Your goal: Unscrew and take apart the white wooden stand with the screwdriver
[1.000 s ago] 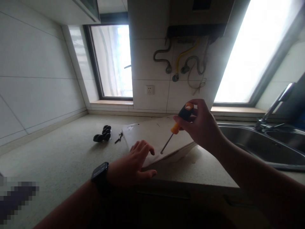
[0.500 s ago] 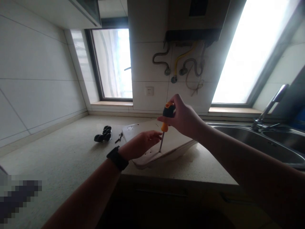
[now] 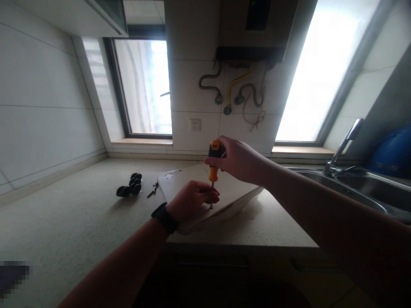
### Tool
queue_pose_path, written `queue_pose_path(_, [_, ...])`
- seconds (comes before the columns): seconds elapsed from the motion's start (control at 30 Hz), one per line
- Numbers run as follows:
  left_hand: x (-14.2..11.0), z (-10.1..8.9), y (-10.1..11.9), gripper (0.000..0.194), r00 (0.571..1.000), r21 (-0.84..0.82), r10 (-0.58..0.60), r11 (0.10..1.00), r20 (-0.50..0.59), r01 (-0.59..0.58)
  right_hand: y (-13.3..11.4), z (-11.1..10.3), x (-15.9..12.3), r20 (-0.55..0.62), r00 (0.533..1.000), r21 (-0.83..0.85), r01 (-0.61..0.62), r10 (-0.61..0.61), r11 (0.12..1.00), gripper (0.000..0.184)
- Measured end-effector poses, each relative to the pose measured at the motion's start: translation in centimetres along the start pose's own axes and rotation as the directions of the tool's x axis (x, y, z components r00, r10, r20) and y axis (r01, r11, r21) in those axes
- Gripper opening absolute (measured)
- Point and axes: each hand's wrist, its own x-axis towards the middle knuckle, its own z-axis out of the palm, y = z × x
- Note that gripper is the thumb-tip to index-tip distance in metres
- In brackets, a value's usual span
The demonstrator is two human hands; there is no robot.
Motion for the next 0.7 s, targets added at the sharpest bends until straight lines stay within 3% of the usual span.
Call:
queue_pose_path(0.13, [0.0,0.3,0.4,0.028,0.997,0.077,0.026,0.997,-0.077,-0.02,-0.6,-0.6,-0.1,-0.004,0.998,0.019,0.068,-0.068,0.998,0.054])
queue_pose_path(0.27, [0.0,0.6,0.6,0.036,0.985,0.125,0.021,0.992,-0.172,0.001,-1.3,-1.0,0.0,-0.018,0.99,-0.092,0.137,-0.139,0.986,0.039])
queue_pose_path(0.37, [0.0,0.7,0.4,0.038,0.979,0.154,0.038,0.988,-0.202,-0.007,-1.1,-1.1,0.5,-0.014,0.99,-0.005,0.143,-0.143,0.99,0.046])
queue_pose_path(0.53, [0.1,0.0,-0.9,0.039,0.997,-0.097,0.038,0.994,-0.064,-0.044,-0.3,-1.3,0.5,0.033,0.99,0.173,0.133,-0.14,0.976,0.059])
queue_pose_path(0.63, [0.1,-0.4,-1.8,0.044,0.999,-0.251,0.001,0.968,0.042,0.01,0.0,-1.6,0.2,0.08,0.984,0.196,0.142,-0.16,0.97,0.06])
queue_pose_path(0.7, [0.0,-0.5,-2.0,0.039,0.998,-0.282,-0.015,0.959,0.055,0.03,0.2,-1.6,0.2,0.093,0.985,0.187,0.124,-0.143,0.975,0.059])
